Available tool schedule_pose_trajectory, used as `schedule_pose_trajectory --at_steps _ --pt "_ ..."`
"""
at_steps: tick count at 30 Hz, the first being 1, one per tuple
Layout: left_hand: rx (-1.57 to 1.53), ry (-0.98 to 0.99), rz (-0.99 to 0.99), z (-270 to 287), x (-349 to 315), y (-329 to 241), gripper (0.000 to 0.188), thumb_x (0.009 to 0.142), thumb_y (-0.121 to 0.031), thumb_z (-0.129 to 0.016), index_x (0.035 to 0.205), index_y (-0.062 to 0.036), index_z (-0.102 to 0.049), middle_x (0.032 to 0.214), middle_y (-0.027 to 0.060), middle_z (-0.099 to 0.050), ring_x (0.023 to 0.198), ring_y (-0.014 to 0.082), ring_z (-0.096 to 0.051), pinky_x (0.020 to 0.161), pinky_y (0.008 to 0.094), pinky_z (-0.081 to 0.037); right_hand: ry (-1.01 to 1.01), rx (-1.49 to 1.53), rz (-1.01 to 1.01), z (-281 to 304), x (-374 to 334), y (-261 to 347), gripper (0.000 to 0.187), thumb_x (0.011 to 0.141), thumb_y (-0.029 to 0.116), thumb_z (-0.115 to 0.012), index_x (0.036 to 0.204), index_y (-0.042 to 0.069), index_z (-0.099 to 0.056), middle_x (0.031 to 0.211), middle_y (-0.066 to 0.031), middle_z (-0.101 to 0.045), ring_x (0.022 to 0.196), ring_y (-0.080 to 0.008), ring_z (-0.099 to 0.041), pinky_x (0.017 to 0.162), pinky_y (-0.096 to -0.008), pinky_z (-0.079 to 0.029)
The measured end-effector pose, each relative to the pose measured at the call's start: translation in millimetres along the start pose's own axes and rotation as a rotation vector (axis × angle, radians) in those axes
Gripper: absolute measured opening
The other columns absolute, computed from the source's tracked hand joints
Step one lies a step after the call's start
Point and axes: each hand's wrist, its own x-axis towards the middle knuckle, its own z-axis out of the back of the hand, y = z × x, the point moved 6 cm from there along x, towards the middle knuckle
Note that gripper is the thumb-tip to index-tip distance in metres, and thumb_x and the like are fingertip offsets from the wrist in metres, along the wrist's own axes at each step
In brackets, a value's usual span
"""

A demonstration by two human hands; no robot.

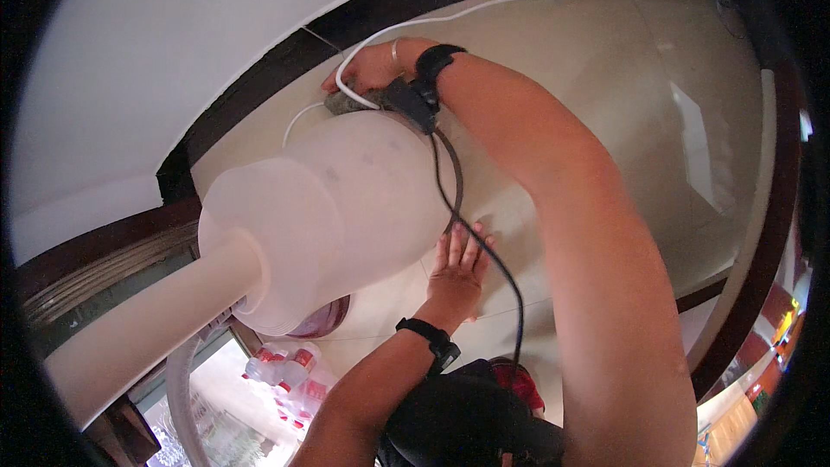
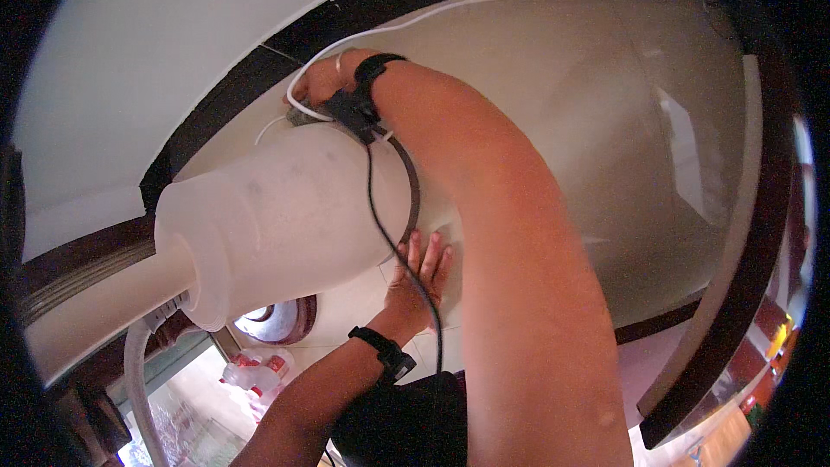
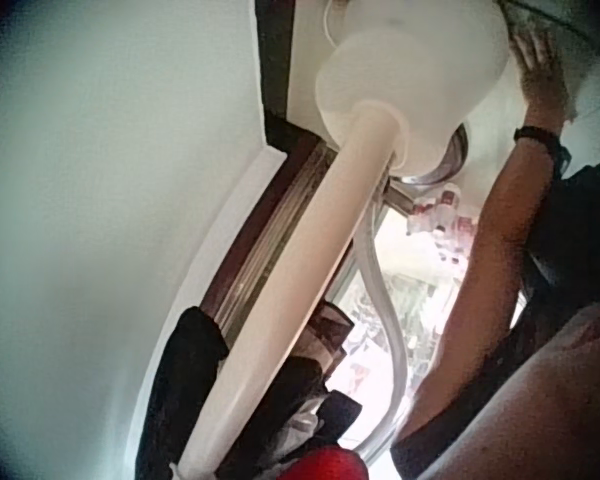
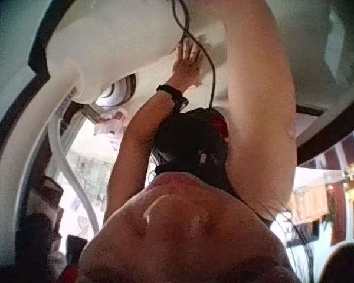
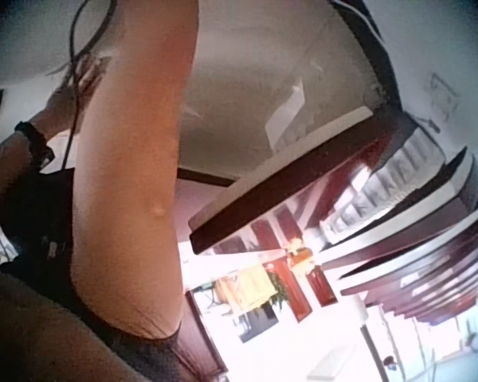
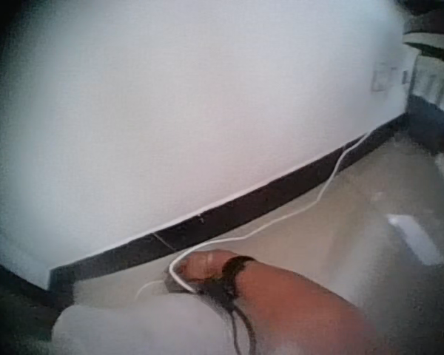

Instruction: The person wipes the floor around a furniture base and various items with a cloth, then walks to a sink to rinse the cloth by hand.

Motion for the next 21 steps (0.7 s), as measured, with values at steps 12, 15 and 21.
schedule_pose_trajectory --at_steps 12,15,21 --pt "-0.068 0.416 -0.019 25.4 10.5 -0.2 0.142 0.055 -0.050 -0.088 0.157 -0.0067 0.000 0.164 0.0171 0.005 0.149 0.0463 0.002 0.120 0.0547 -0.004 -0.601 -0.427 0.107 -24.9 -171.4 -39.4 0.031 0.074 0.004 -0.061 0.105 0.001 -0.064 0.129 -0.0160 -0.058 0.124 -0.0351 -0.051 0.108 -0.0415 -0.039" --pt "-0.049 0.368 -0.018 22.2 10.0 -2.4 0.141 0.055 -0.050 -0.088 0.157 -0.0068 0.000 0.164 0.0168 0.005 0.149 0.0465 0.003 0.120 0.0552 -0.004 -0.501 -0.409 0.167 -27.3 -161.2 -39.9 0.032 0.074 0.003 -0.061 0.106 0.002 -0.063 0.131 -0.0151 -0.057 0.129 -0.0337 -0.047 0.112 -0.0450 -0.034" --pt "-0.040 0.366 -0.057 20.0 9.1 -2.2 0.144 0.054 -0.056 -0.087 0.155 0.0002 -0.002 0.162 0.0252 0.007 0.146 0.0530 0.004 0.117 0.0622 -0.003 -0.272 -0.574 0.191 -10.9 -89.8 -39.4 0.039 0.080 -0.002 -0.060 0.118 0.006 -0.060 0.148 -0.0088 -0.044 0.143 -0.0300 -0.033 0.117 -0.0556 -0.023"
